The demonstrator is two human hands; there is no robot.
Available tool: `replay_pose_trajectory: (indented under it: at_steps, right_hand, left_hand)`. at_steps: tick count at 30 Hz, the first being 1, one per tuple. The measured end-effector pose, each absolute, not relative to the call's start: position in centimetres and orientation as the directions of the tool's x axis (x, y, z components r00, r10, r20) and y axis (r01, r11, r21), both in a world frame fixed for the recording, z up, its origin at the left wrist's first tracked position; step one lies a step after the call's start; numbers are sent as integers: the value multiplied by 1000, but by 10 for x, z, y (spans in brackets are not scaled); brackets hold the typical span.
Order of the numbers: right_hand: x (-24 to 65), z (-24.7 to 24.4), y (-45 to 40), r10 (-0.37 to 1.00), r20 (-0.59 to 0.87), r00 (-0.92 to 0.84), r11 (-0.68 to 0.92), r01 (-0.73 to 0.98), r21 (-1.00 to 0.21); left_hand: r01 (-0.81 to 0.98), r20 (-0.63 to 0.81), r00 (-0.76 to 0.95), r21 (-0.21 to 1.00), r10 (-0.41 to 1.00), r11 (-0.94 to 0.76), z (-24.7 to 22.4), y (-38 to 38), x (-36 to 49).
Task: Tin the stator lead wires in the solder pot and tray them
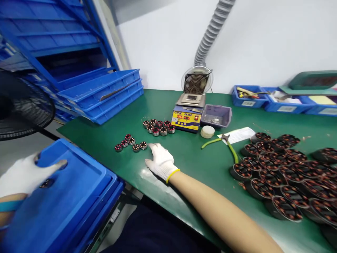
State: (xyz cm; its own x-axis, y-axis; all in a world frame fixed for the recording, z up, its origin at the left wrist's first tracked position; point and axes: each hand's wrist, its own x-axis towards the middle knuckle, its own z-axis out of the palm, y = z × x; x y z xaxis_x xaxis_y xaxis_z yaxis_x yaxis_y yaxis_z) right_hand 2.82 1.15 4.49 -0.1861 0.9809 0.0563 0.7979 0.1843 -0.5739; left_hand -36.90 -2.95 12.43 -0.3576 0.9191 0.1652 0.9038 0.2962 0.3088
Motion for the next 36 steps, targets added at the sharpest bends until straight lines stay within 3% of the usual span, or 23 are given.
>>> replay_pose_trajectory:
  at_steps: [1,3,5,6,9,12,14,16,18,19,22,27,31,36]
  right_hand:
    - [28,44,12,981,69,-182,187,787,-587]
    - [28,42,11,983,90,-161,182,767,-616]
    - [32,41,7,988,94,-120,153,750,-643]
    - [36,41,4,990,93,-103,139,745,-652]
    - [55,40,-10,995,93,-44,95,749,-655]
    - [79,38,-30,994,95,58,22,734,-679]
    - [92,38,-40,986,94,140,-24,665,-746]
    - [101,38,-45,972,106,209,-28,553,-832]
    - [109,41,-44,953,151,264,21,437,-899]
    - [113,42,-42,941,183,285,58,396,-916]
    - [129,45,-36,900,269,344,137,362,-922]
    - [159,44,-33,877,319,359,74,556,-828]
    - [164,42,-31,918,245,311,-40,689,-723]
    - [158,38,-27,938,69,339,-125,517,-847]
  left_hand:
    - [925,291,-366,218,884,312,132,-20,-336]
    - [986,309,-61,169,949,8,137,-1,-263]
    - [936,207,306,115,929,-333,128,19,-197]
    - [905,120,410,69,904,-420,120,29,-170]
    - [891,-117,452,11,885,-454,100,57,-121]
    - [898,-160,434,-10,887,-441,96,76,-103]
    - [880,-158,475,88,866,-467,100,83,-93]
    - [784,-169,537,463,827,-414,104,86,-76]
    - [477,-180,597,863,782,-165,103,84,-52]
    - [307,-188,623,952,759,-17,100,82,-38]
    - [87,-216,707,972,674,220,86,71,1]
    - [60,-286,775,921,563,385,65,60,31]
    - [20,-215,651,964,728,266,53,58,30]
    - [38,-187,568,979,802,202,43,65,22]
